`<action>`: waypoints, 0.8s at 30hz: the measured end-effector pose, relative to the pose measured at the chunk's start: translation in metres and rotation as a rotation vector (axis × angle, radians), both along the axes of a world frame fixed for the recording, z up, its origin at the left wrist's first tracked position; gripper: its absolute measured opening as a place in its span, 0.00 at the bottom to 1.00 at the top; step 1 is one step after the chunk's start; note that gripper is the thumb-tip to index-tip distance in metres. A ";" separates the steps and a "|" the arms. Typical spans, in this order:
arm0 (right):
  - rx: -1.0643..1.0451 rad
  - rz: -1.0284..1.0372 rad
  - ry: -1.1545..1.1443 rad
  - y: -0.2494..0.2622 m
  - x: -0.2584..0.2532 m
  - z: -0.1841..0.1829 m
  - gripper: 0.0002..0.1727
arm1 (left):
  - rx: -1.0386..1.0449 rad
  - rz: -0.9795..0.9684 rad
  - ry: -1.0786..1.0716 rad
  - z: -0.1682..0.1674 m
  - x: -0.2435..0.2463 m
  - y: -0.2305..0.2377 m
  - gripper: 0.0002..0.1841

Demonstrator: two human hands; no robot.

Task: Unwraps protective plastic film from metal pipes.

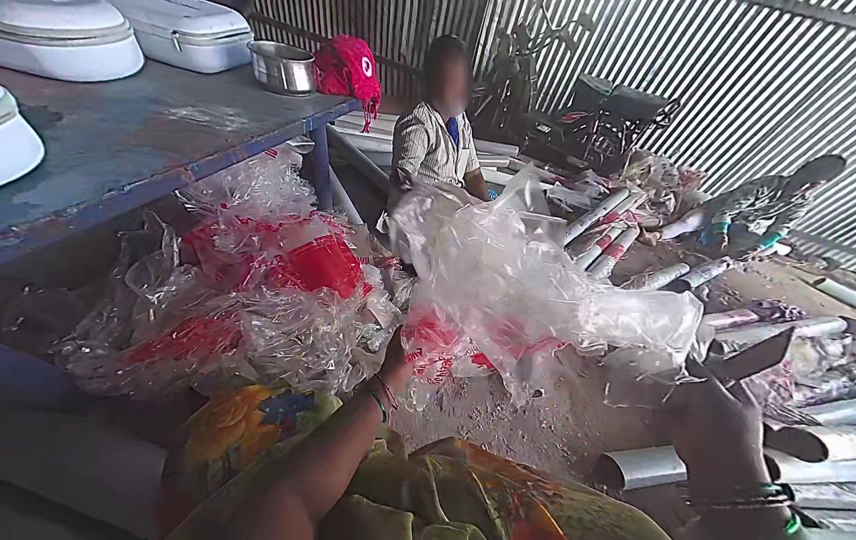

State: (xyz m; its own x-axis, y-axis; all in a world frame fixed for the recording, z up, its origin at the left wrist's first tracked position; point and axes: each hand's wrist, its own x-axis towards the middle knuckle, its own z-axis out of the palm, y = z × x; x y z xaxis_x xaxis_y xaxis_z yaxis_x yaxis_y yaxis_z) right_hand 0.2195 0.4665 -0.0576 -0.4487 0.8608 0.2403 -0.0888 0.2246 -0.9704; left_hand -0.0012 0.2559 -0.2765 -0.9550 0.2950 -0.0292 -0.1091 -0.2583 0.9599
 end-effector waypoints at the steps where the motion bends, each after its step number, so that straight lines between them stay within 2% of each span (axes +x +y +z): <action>1: 0.014 -0.009 -0.067 0.001 -0.002 -0.004 0.07 | 0.020 0.017 0.006 0.008 -0.003 -0.003 0.23; 4: 0.013 0.024 -0.218 -0.004 -0.012 -0.014 0.21 | 0.015 0.002 -0.008 0.039 0.012 -0.004 0.22; 6: 0.029 0.057 -0.318 -0.016 -0.019 -0.020 0.27 | 0.022 -0.092 0.037 0.055 0.040 0.002 0.23; 8: 0.150 0.144 -0.419 -0.017 -0.020 -0.036 0.28 | 0.005 -0.268 0.086 0.084 0.078 -0.001 0.24; 10: 0.367 0.220 -0.452 -0.002 -0.020 -0.071 0.28 | -0.137 -0.474 0.033 0.128 0.113 -0.016 0.22; 11: 0.420 0.247 -0.501 -0.005 -0.020 -0.074 0.27 | -0.169 -0.569 0.002 0.133 0.121 -0.017 0.21; 13: 0.360 0.283 -0.618 -0.029 -0.020 -0.057 0.26 | -0.086 -0.683 -0.012 0.113 0.124 -0.009 0.20; 16: 0.326 0.240 -0.739 -0.043 -0.023 -0.046 0.24 | 0.127 -0.792 0.155 0.054 0.111 0.002 0.21; 17: 0.295 0.270 -0.793 -0.050 -0.023 -0.037 0.23 | 0.093 -0.790 0.158 0.054 0.112 0.003 0.19; 19: 0.248 0.339 -0.826 -0.057 -0.020 -0.036 0.21 | -0.167 -0.771 0.219 0.075 0.118 -0.004 0.20; 21: 0.274 0.392 -0.853 -0.061 -0.017 -0.050 0.18 | -0.680 -0.838 0.258 0.125 0.130 -0.011 0.23; 22: 0.290 0.428 -0.933 -0.068 -0.018 -0.053 0.16 | -0.967 -0.848 0.159 0.157 0.141 -0.006 0.24; 23: 0.287 0.474 -0.979 -0.070 -0.018 -0.062 0.13 | -0.663 -0.776 0.459 0.117 0.133 -0.024 0.21; 24: 0.246 0.517 -0.977 -0.073 -0.018 -0.068 0.11 | -0.372 -0.700 0.419 0.089 0.128 -0.025 0.21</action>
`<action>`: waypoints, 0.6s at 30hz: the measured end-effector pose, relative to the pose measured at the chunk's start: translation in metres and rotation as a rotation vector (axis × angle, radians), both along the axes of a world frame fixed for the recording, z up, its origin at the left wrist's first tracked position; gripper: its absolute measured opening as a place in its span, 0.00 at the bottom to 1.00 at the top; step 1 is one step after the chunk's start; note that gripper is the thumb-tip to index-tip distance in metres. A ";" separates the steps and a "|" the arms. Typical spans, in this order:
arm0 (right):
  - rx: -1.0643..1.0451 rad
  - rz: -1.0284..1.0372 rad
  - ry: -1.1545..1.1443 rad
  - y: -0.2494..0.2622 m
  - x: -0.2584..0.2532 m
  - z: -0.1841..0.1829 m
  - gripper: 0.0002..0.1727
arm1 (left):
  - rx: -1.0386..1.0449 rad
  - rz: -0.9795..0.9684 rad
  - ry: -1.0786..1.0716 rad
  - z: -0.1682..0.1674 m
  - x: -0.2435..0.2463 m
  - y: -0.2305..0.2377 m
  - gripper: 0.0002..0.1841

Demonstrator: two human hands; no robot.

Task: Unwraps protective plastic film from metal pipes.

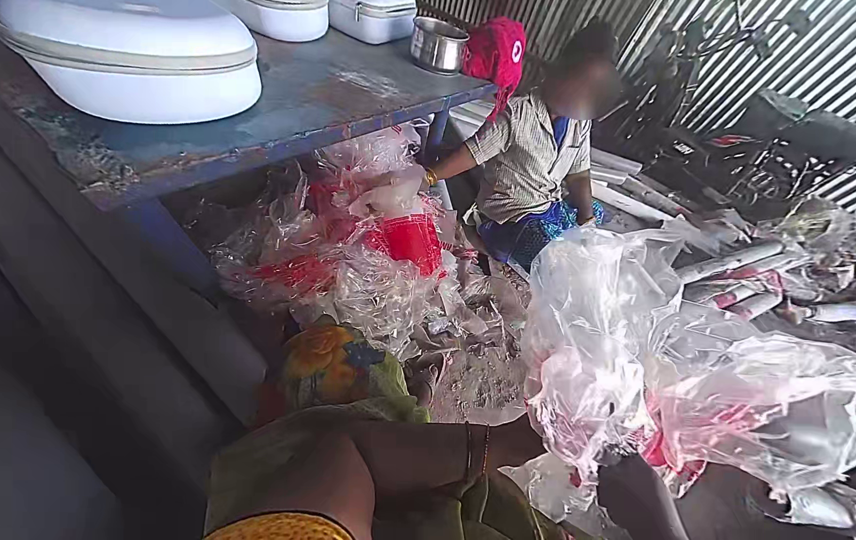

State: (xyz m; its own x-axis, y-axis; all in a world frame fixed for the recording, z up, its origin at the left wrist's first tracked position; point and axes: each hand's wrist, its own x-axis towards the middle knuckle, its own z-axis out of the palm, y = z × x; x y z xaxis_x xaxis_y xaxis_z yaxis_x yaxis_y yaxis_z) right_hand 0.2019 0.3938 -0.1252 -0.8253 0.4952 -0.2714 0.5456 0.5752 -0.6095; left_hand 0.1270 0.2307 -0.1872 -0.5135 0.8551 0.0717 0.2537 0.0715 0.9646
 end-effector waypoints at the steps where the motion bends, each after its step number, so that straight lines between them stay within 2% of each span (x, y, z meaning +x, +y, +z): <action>1: -0.058 0.001 0.032 0.000 0.002 -0.008 0.10 | 0.133 0.073 -0.250 -0.007 0.001 0.008 0.19; 3: -0.181 -0.026 0.090 0.005 0.004 -0.019 0.10 | 0.231 0.212 -0.679 0.010 0.005 0.024 0.18; 5: -0.295 -0.077 0.099 0.005 0.004 -0.021 0.07 | 0.271 0.263 -0.867 0.020 0.005 0.025 0.20; 6: -0.351 -0.101 0.105 0.004 0.004 -0.021 0.05 | 0.304 0.273 -0.874 0.021 0.005 0.024 0.20; 8: -0.456 -0.145 0.115 0.002 0.003 -0.016 0.06 | 0.261 0.255 -0.690 0.016 0.004 0.019 0.19; 10: -0.509 -0.152 0.144 0.005 0.003 -0.013 0.09 | 0.064 0.165 -0.246 -0.001 -0.004 0.012 0.20; 11: -0.527 -0.133 0.176 0.008 0.003 -0.012 0.12 | -0.001 0.142 -0.120 -0.005 -0.009 0.010 0.21; 12: -0.529 -0.092 0.203 0.012 0.005 -0.008 0.17 | 0.013 0.166 -0.133 -0.003 -0.012 0.005 0.22; 13: -0.515 -0.035 0.228 0.018 0.005 -0.006 0.23 | 0.117 0.282 -0.229 0.001 -0.013 0.000 0.23; 14: -0.494 0.001 0.258 0.026 0.005 -0.005 0.24 | 0.269 0.377 -0.357 0.010 -0.016 -0.005 0.24; 17: -0.507 -0.066 0.337 0.036 0.005 0.004 0.19 | 0.364 0.659 -0.366 0.048 -0.050 -0.023 0.25; 18: -0.520 -0.089 0.347 0.038 0.005 0.006 0.18 | 0.349 0.756 -0.303 0.046 -0.071 -0.024 0.26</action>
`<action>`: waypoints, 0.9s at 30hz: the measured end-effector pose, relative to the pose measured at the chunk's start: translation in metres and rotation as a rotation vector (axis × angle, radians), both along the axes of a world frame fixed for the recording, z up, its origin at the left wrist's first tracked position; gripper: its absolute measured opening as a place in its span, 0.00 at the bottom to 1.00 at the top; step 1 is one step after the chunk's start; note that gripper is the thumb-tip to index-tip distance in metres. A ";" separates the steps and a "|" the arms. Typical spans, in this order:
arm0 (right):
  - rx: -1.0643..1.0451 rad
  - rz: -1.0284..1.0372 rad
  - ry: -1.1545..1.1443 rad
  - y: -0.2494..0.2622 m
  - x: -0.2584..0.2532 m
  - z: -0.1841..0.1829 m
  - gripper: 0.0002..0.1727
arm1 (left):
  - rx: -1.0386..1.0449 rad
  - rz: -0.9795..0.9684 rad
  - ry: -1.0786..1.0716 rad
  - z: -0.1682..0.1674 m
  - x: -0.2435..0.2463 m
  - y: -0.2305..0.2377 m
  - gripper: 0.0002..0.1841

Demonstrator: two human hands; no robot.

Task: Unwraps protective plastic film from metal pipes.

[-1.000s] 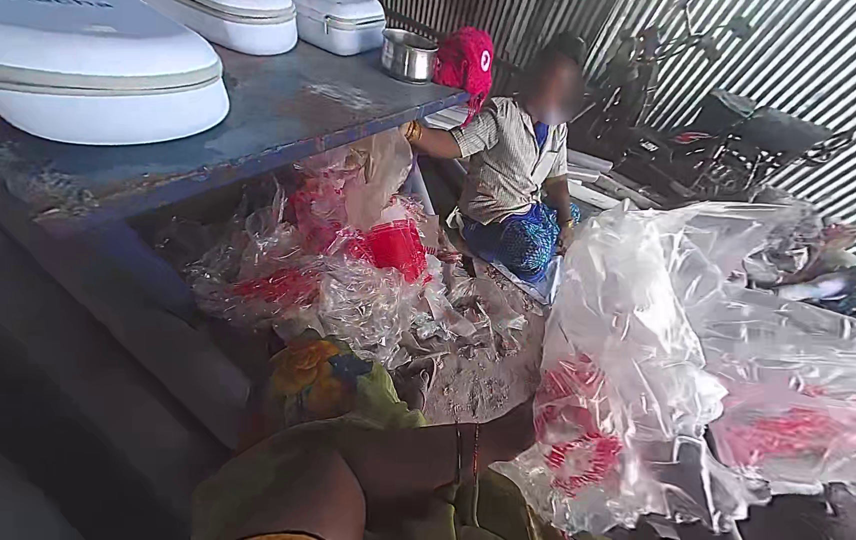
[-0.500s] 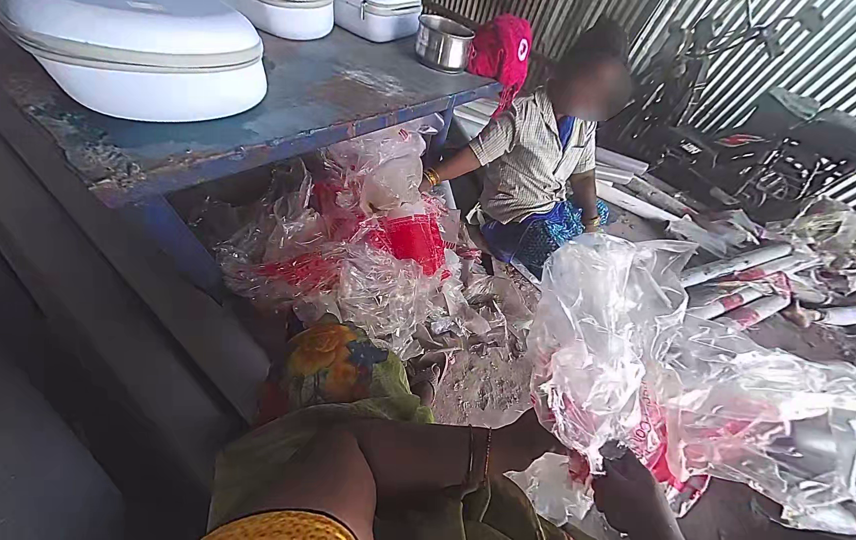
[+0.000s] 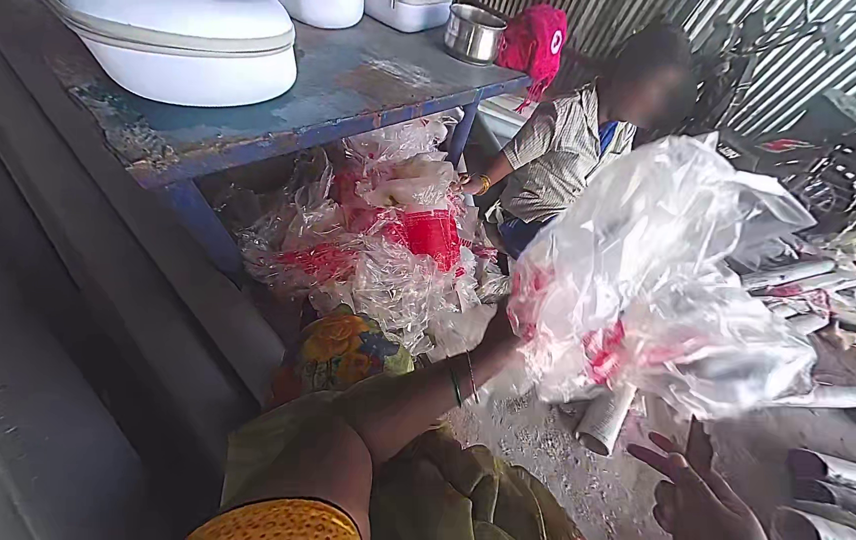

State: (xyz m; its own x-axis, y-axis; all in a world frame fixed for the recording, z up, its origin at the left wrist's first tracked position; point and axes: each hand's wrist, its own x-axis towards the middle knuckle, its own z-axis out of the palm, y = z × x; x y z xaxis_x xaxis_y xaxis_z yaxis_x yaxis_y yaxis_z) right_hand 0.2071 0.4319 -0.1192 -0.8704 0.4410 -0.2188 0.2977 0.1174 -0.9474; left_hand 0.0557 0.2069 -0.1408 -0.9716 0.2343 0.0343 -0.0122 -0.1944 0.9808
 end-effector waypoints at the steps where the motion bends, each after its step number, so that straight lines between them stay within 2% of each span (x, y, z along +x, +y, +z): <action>1: -0.011 -0.014 0.004 0.001 0.000 0.001 0.18 | -0.083 0.099 0.058 -0.005 -0.023 -0.004 0.29; 4: -0.010 -0.011 0.004 0.000 -0.001 0.000 0.17 | -0.352 0.307 0.245 -0.006 -0.085 -0.042 0.40; 7: 0.012 0.011 -0.018 -0.004 -0.002 -0.003 0.18 | -0.686 0.430 0.361 0.010 -0.117 -0.106 0.40; 9: 0.022 0.010 -0.040 -0.004 -0.003 -0.004 0.18 | -0.914 0.525 0.350 0.011 -0.143 -0.152 0.41; 11: 0.030 -0.001 -0.052 -0.004 -0.004 -0.005 0.18 | -1.090 0.634 0.264 0.001 -0.170 -0.201 0.43; 13: 0.034 -0.010 -0.066 -0.003 -0.004 -0.006 0.18 | -1.201 0.746 0.075 -0.018 -0.192 -0.253 0.46; 16: 0.043 -0.016 -0.067 -0.003 -0.006 -0.005 0.18 | -1.226 0.930 -0.257 -0.064 -0.209 -0.317 0.42; 18: 0.057 -0.014 -0.070 -0.003 -0.006 -0.003 0.18 | -1.071 0.915 -0.541 -0.058 -0.195 -0.317 0.32; 19: 0.062 -0.011 -0.068 -0.003 -0.006 -0.003 0.17 | -0.922 0.761 -0.685 -0.037 -0.181 -0.313 0.31; 20: 0.060 -0.011 -0.066 -0.002 -0.006 -0.003 0.17 | -0.842 0.713 -0.726 -0.035 -0.174 -0.307 0.31; 21: 0.055 -0.011 -0.066 -0.001 -0.007 -0.005 0.17 | -0.856 0.773 -0.690 -0.053 -0.175 -0.297 0.30; 22: 0.048 -0.012 -0.064 0.001 -0.009 -0.006 0.18 | -0.963 0.961 -0.561 -0.092 -0.186 -0.284 0.29; 23: 0.045 -0.008 -0.068 0.002 -0.010 -0.007 0.18 | -1.058 0.945 -0.482 -0.115 -0.191 -0.279 0.27; 24: 0.046 -0.002 -0.071 0.004 -0.011 -0.007 0.18 | -1.156 0.821 -0.451 -0.124 -0.192 -0.275 0.26; 27: 0.047 0.025 -0.081 0.006 -0.011 -0.008 0.18 | -1.397 0.461 -0.422 -0.121 -0.191 -0.266 0.41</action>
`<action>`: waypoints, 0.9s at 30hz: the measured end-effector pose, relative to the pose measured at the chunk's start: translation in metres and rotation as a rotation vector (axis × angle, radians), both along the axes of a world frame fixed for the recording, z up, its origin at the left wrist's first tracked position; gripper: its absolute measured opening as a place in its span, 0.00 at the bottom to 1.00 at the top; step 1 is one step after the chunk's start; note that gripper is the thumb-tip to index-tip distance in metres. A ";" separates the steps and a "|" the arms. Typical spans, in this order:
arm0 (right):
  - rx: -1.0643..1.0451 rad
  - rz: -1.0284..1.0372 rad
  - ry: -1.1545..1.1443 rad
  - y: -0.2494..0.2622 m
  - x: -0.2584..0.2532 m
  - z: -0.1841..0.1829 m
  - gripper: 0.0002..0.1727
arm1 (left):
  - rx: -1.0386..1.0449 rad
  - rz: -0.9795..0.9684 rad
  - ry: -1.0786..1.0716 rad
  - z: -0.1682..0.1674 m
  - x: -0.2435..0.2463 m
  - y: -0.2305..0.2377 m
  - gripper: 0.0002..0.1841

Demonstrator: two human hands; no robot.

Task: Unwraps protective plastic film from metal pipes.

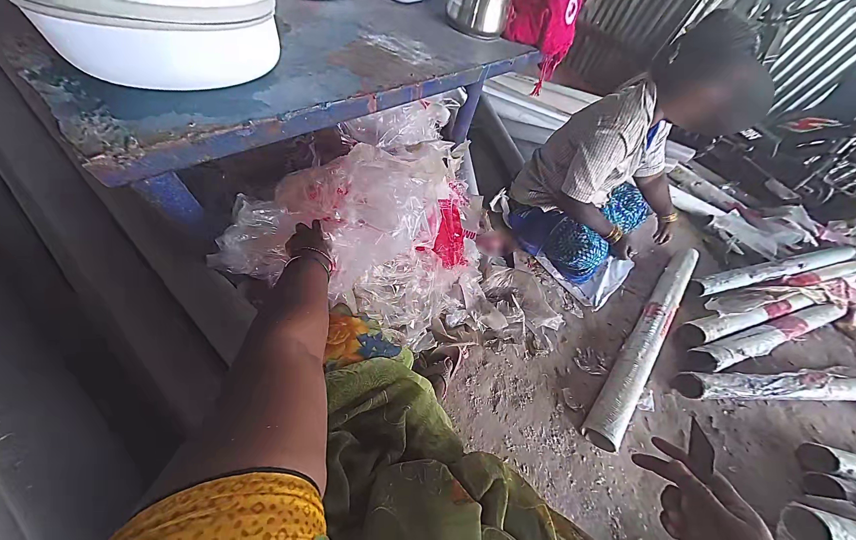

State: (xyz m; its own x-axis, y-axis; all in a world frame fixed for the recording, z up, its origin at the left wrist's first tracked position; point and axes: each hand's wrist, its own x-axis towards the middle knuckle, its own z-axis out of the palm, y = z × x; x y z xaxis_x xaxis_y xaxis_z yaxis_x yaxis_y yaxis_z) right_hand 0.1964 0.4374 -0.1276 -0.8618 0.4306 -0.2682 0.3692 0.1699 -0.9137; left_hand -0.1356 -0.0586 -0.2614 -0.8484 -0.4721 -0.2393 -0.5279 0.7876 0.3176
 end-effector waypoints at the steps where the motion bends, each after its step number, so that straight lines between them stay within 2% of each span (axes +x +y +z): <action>1: -0.004 0.003 0.005 -0.002 -0.001 0.001 0.18 | 0.002 -0.051 -0.017 0.004 0.003 0.001 0.45; 4: -0.018 0.020 0.014 -0.002 -0.002 0.002 0.18 | 0.056 -0.129 -0.042 0.001 0.012 0.001 0.48; 9: -0.021 0.044 0.018 -0.003 -0.001 0.002 0.19 | 0.151 -0.223 -0.034 -0.034 -0.003 -0.028 0.45; 11: -0.030 0.034 0.022 -0.004 0.000 0.003 0.19 | 0.364 -0.170 0.047 -0.046 -0.005 -0.043 0.42; 13: -0.033 0.008 0.021 -0.005 0.001 0.006 0.18 | 0.735 0.005 0.099 -0.041 0.007 -0.047 0.41; 14: -0.031 0.002 0.016 -0.005 0.001 0.006 0.18 | 0.873 0.077 0.120 -0.039 0.013 -0.049 0.36; 15: -0.031 0.001 0.016 -0.006 0.002 0.007 0.18 | 0.920 0.128 0.131 -0.035 0.017 -0.051 0.32; 17: -0.041 0.026 0.033 -0.004 0.002 0.006 0.18 | 0.803 0.152 0.131 -0.024 0.022 -0.051 0.27; 19: -0.045 0.050 0.048 -0.002 0.002 0.004 0.19 | 0.494 0.092 0.107 -0.001 0.025 -0.045 0.23; 21: -0.041 0.058 0.047 -0.004 0.002 0.004 0.19 | 0.301 0.017 -0.049 0.068 0.044 -0.026 0.26; 22: -0.040 0.059 0.044 -0.004 0.002 0.004 0.19 | 0.234 0.010 0.012 0.092 0.054 -0.012 0.27; 25: -0.043 0.033 0.040 -0.005 0.002 0.005 0.18 | 0.190 -0.120 0.335 0.106 0.063 0.021 0.28; 27: -0.041 0.024 0.038 -0.006 0.002 0.005 0.18 | 0.196 -0.276 0.340 0.103 0.064 0.048 0.32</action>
